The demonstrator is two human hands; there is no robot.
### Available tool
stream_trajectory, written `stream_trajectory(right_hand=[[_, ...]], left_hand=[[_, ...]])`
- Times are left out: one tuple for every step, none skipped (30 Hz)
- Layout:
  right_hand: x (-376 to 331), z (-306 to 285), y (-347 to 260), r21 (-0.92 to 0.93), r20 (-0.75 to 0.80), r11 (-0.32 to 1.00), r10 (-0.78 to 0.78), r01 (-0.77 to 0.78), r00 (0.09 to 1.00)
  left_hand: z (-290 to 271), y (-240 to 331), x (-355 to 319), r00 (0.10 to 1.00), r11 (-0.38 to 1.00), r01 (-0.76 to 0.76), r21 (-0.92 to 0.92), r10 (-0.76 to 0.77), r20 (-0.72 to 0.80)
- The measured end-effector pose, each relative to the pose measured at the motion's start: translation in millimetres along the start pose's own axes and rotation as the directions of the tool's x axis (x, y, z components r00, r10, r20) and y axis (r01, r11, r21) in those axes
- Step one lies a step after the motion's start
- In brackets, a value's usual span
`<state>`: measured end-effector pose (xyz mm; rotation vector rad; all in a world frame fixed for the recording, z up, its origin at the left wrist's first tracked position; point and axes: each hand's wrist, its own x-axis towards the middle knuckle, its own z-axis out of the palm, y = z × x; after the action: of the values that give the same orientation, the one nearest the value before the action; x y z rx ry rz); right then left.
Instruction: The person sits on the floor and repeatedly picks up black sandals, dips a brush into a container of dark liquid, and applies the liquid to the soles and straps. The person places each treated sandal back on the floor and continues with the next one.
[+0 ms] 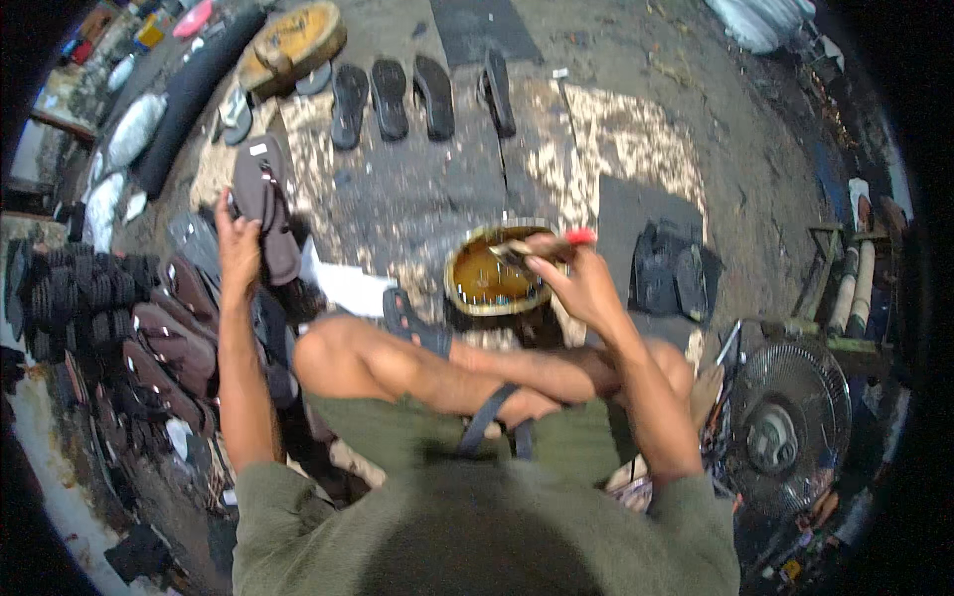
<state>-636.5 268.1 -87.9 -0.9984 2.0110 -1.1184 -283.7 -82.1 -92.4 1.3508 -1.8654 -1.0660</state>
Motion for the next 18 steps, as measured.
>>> stream_trajectory(right_hand=[[5,16,10,-0.154,0.026,0.987,-0.037,0.041,0.999],[13,29,14,-0.299,0.057,0.947,-0.106,0.118,0.993],[20,40,17,-0.389,0.089,0.908,-0.131,0.155,0.987],[22,49,20,-0.475,0.118,0.86,-0.148,0.186,0.982],[23,53,19,-0.559,0.148,0.799,-0.166,0.221,0.975],[19,52,18,-0.459,0.072,0.854,-0.238,0.244,0.969],[17,51,19,-0.355,-0.005,0.891,-0.306,0.284,0.952],[16,48,19,-0.249,-0.093,0.912,-0.358,0.327,0.929],[8,39,5,0.069,-0.144,0.971,-0.215,0.227,0.966],[6,25,-11,0.238,-0.159,0.923,-0.271,0.303,0.95],[3,10,-5,0.181,-0.16,0.92,-0.321,0.348,0.933],[-3,-8,6,0.123,-0.159,0.913,-0.369,0.389,0.916],[-9,-28,15,-0.122,0.008,0.964,-0.237,0.236,0.972],[-24,-52,10,-0.71,0.161,0.65,-0.224,0.27,0.961],[-35,-64,9,-0.741,0.088,0.636,-0.226,0.216,0.97],[-38,-73,9,-0.765,0.026,0.622,-0.229,0.167,0.973],[-33,-88,3,-0.712,-0.099,0.688,-0.293,0.138,0.951],[-38,-92,-2,-0.637,-0.213,0.761,-0.327,0.123,0.921]], left_hand=[[-10,26,-40,0.998,0.998,-0.055,-0.008,0.055,0.01],[-24,34,-74,0.973,0.962,-0.223,0.156,0.23,-0.028],[-30,38,-114,0.99,0.99,-0.139,0.015,0.139,0.007],[-38,40,-153,0.997,0.991,-0.047,-0.125,0.055,0.06],[-45,36,-184,0.993,0.995,-0.09,-0.041,0.093,0.068],[-51,32,-207,0.988,0.99,-0.134,0.045,0.13,0.08],[-57,32,-220,0.985,0.98,-0.169,0.106,0.165,0.049],[-61,35,-228,0.979,0.965,-0.204,0.167,0.203,0.025],[-65,36,-242,0.975,0.948,-0.215,0.233,0.22,0.004],[-61,40,-246,0.966,0.938,-0.234,0.254,0.254,-0.047],[-56,42,-248,0.971,0.948,-0.228,0.221,0.237,-0.015],[-49,45,-249,0.975,0.957,-0.221,0.188,0.221,0.022],[-38,51,-249,0.977,0.932,-0.215,0.293,0.206,0.061],[-33,59,-250,0.98,0.891,-0.198,0.408,0.176,0.093],[-28,76,-250,0.982,0.859,-0.186,0.478,0.174,0.069],[-24,88,-250,0.986,0.823,-0.157,0.546,0.164,0.037],[-27,80,-242,0.983,0.857,-0.18,0.482,0.179,0.049],[-34,66,-237,0.989,0.907,-0.146,0.396,0.126,0.077]])
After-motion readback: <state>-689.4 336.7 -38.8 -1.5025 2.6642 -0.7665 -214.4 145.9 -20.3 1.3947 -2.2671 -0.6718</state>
